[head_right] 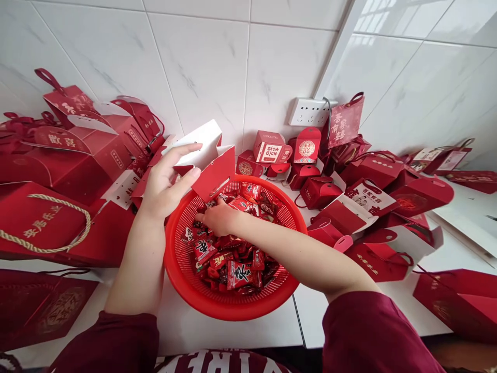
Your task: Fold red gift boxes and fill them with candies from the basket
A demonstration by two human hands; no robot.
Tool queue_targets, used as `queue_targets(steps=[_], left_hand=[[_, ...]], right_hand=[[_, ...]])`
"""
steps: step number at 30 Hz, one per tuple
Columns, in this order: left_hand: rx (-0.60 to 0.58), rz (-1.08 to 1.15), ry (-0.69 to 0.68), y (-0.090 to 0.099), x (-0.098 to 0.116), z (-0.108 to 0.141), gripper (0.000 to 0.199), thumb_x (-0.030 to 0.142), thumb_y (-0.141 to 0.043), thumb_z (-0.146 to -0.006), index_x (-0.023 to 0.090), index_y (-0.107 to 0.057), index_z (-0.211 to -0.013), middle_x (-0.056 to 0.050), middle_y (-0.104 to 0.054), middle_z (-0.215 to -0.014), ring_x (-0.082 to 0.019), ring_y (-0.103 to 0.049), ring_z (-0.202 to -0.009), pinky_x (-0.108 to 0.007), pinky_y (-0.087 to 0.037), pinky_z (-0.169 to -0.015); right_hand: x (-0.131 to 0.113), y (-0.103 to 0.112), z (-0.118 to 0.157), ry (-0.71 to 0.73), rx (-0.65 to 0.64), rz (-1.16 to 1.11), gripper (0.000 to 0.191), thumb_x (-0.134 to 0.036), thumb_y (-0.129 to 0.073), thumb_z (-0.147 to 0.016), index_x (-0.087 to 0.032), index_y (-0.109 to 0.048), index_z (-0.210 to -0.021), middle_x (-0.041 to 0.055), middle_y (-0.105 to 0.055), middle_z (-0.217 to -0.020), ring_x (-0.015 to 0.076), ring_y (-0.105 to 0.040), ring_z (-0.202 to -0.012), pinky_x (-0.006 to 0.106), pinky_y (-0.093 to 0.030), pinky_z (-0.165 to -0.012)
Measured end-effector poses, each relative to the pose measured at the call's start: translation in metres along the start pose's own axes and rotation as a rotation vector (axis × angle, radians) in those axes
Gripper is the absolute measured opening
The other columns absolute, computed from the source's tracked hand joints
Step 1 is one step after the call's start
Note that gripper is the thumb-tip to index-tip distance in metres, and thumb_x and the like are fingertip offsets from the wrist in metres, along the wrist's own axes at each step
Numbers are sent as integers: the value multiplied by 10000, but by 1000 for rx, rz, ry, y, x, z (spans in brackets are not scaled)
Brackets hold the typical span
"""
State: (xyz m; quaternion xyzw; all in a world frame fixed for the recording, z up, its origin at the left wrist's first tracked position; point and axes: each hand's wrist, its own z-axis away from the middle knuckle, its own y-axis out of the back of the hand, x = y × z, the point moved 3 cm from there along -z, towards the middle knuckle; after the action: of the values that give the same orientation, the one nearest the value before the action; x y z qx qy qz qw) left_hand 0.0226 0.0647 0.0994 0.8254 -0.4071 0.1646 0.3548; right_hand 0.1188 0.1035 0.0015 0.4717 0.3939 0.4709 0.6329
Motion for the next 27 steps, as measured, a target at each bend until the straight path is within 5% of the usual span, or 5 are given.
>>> queue_targets(steps=[3,6,16,21,27], left_hand=[[-4,7,-4,-1,0,1,383,276,-611,-924,271,-603,-1307,0,-621,-1376,-216,-552,-1307,-386,-439,-1148],[-12,20,-4,0,0,1,384,286,-609,-930,278,-602,-1314,1,-616,-1383,-218,-536,-1325,-393,-429,-1157],[-8,10,11,2,-4,1,391,371,-619,-926,306,-618,-1312,2,-614,-1392,-252,-492,-1374,-444,-395,-1192],[-46,27,44,-2,-7,1,423,376,-612,-929,308,-593,-1347,-5,-577,-1440,-259,-493,-1377,-457,-417,-1177],[-61,12,44,-6,-8,0,425,389,-601,-936,309,-586,-1353,2,-578,-1440,-260,-496,-1375,-469,-420,-1177]], right_hand=[[6,0,7,-46,-61,-12,654,-123,-605,-850,-187,-403,-1468,143,-724,-1136,303,-679,-1068,508,-382,-1029],[7,1,10,-96,-92,-17,706,-155,-619,-853,-111,-342,-1501,186,-719,-1149,311,-670,-1107,476,-397,-1022],[15,0,8,-65,-109,-27,525,-319,-718,-806,-100,-599,-1269,172,-722,-1150,319,-665,-1108,434,-407,-989],[18,-3,7,-20,-90,-33,507,-341,-693,-820,-205,-610,-1302,95,-732,-1170,292,-658,-1124,431,-394,-980],[12,-7,4,-41,-79,8,414,-299,-666,-835,-174,-645,-1229,119,-740,-1128,291,-673,-1083,448,-373,-993]])
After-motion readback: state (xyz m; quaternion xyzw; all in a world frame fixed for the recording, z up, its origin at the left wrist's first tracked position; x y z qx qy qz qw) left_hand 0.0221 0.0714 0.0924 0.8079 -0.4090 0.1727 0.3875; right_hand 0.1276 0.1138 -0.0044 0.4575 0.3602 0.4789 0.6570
